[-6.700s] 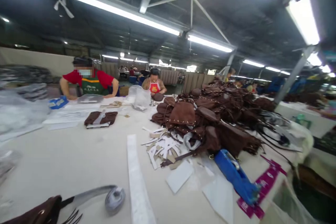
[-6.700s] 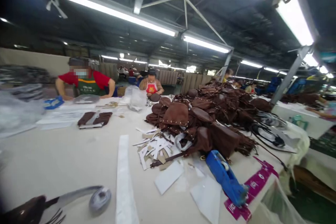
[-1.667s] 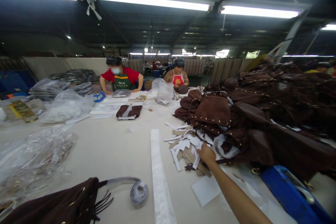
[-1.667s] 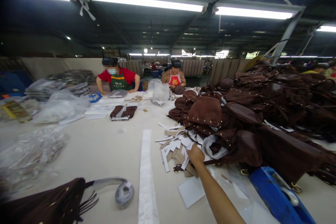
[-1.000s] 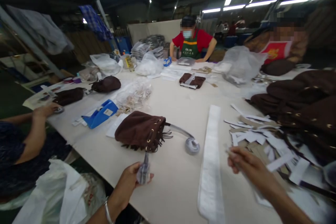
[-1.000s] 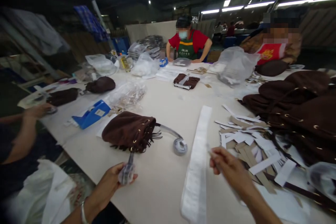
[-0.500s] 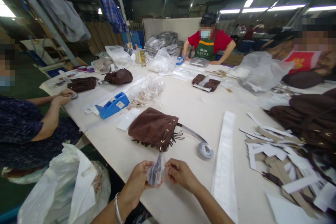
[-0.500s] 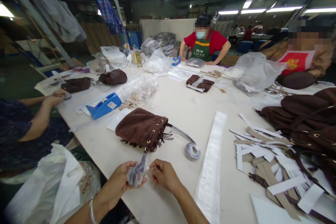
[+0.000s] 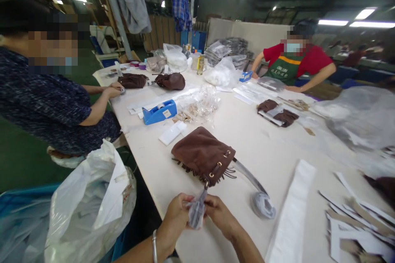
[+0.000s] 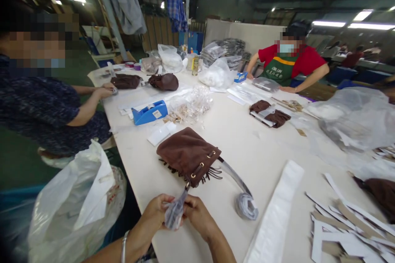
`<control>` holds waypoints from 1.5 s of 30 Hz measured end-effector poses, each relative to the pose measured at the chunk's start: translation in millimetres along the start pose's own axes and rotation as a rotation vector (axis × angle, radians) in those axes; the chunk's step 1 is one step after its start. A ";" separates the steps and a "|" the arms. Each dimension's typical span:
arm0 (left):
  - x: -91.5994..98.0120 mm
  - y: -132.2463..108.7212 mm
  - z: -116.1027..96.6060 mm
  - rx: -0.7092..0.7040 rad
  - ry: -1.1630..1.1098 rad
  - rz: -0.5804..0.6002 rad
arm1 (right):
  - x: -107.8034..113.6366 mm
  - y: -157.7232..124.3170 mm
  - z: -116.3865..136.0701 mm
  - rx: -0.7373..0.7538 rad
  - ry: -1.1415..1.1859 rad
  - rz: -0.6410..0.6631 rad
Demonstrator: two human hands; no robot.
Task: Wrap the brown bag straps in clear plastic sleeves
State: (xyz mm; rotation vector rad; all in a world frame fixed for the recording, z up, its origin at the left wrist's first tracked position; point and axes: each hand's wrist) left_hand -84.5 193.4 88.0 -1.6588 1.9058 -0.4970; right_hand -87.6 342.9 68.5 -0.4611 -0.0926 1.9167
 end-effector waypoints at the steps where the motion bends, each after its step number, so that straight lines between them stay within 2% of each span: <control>1: -0.2 1.2 1.3 -0.005 -0.001 -0.007 | 0.4 0.3 1.1 0.003 0.008 0.008; 3: -0.5 2.6 2.9 -0.015 -0.007 -0.003 | 2.2 1.5 1.4 0.009 0.023 0.008; 6: -0.6 3.8 2.5 -0.003 -0.004 0.006 | 5.2 4.8 -1.8 0.060 0.044 -0.058; 11: 0.8 3.6 -6.0 0.014 0.006 0.019 | 6.7 4.7 -5.8 0.121 0.071 -0.125; 14: 3.9 1.8 -11.4 0.021 0.049 0.016 | 8.1 -5.0 -2.6 0.100 -0.071 -0.152; 18: 9.5 0.5 -14.7 0.066 0.054 0.079 | 12.1 -22.2 8.2 0.020 -0.281 -0.215; 23: 11.9 -0.8 -18.2 0.078 0.036 0.167 | 15.8 -28.7 7.8 0.025 -0.263 -0.229; 27: 13.0 -1.3 -18.2 0.090 0.013 0.162 | 21.9 -28.6 -3.7 0.045 -0.325 -0.344; 31: 14.5 -1.3 -16.5 0.125 -0.010 0.151 | 28.4 -35.1 -10.9 0.020 -0.217 -0.426; 35: 13.7 -2.3 -15.9 0.141 -0.053 0.227 | 23.9 -36.2 -20.7 0.072 0.004 -0.482; 37: 12.9 -2.9 -15.6 0.138 -0.080 0.267 | 18.8 -32.3 -26.6 0.079 0.105 -0.466; 40: 12.3 -3.2 -15.3 0.148 -0.112 0.273 | 12.4 -25.0 -30.0 0.063 0.187 -0.374; 45: 11.2 -2.0 -15.1 0.160 -0.127 0.273 | 10.7 -18.5 -16.7 0.093 0.193 -0.247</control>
Point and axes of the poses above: each hand's wrist, its own y-axis towards the middle knuckle, its own x-axis out of the back of the hand, z = x × y, and after that the axes turned 3 degrees about y, right-handed
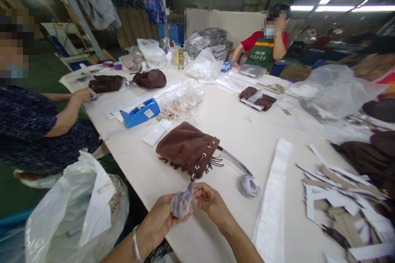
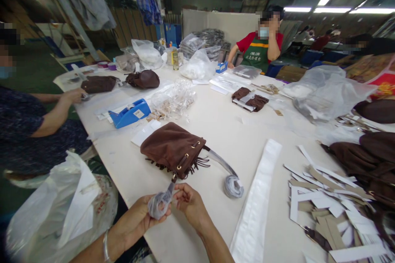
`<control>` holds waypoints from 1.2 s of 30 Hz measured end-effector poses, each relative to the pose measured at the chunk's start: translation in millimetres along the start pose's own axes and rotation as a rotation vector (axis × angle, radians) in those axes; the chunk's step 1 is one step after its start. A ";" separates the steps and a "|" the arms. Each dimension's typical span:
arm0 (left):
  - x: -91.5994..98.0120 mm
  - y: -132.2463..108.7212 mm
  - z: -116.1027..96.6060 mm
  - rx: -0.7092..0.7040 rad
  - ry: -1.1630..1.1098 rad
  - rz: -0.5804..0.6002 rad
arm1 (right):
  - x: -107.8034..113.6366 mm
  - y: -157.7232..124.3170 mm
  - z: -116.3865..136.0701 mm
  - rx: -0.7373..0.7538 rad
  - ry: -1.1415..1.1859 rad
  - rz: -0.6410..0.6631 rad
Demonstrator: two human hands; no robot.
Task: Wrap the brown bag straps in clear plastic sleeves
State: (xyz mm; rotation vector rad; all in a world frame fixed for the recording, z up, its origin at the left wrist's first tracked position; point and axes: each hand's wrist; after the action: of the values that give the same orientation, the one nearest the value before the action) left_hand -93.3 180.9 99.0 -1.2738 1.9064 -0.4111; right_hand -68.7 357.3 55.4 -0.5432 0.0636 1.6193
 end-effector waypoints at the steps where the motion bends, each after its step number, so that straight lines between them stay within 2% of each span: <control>1: -0.3 0.5 0.4 0.006 -0.009 -0.014 | -0.3 0.9 3.4 -0.001 -0.002 0.012; 5: -1.5 1.7 3.8 0.029 -0.089 -0.089 | 0.1 3.6 12.9 -0.014 0.008 0.026; 9: -2.2 -0.2 6.9 0.024 -0.161 -0.108 | 1.3 4.4 15.7 -0.016 0.016 0.025; 14: -2.1 -0.6 8.1 0.007 -0.131 -0.073 | -0.8 7.7 18.4 -0.029 0.020 0.065; 19: -1.7 1.4 6.7 -0.019 -0.077 -0.146 | -4.0 12.2 19.5 -0.008 -0.064 0.056; 21: -2.0 0.7 5.4 -0.028 -0.061 -0.150 | -2.3 9.1 18.2 -0.007 -0.132 0.039; 24: -2.3 -0.7 4.2 -0.034 -0.041 -0.128 | 2.3 -2.2 16.5 -0.028 -0.249 -0.053; 27: -2.3 -0.4 4.6 -0.027 -0.014 -0.124 | 3.2 -15.6 17.8 -0.032 -0.246 -0.140; 32: -1.9 1.0 5.8 -0.053 0.056 -0.094 | -10.4 -28.6 23.6 0.019 -0.085 -0.103; 36: -4.4 -2.5 3.5 -0.060 0.068 -0.124 | -23.6 -30.5 25.2 0.056 -0.110 -0.105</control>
State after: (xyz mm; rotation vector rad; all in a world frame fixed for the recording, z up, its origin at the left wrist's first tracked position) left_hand -88.3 184.2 100.3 -1.4393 1.9149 -0.4691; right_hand -46.9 348.6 94.9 -0.4069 -0.0011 1.5373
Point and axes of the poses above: each hand's wrist, its own y-axis towards the middle knuckle, its own x-axis out of the back of the hand, z = x × y, and after that the axes turned 3 degrees about y, right-handed
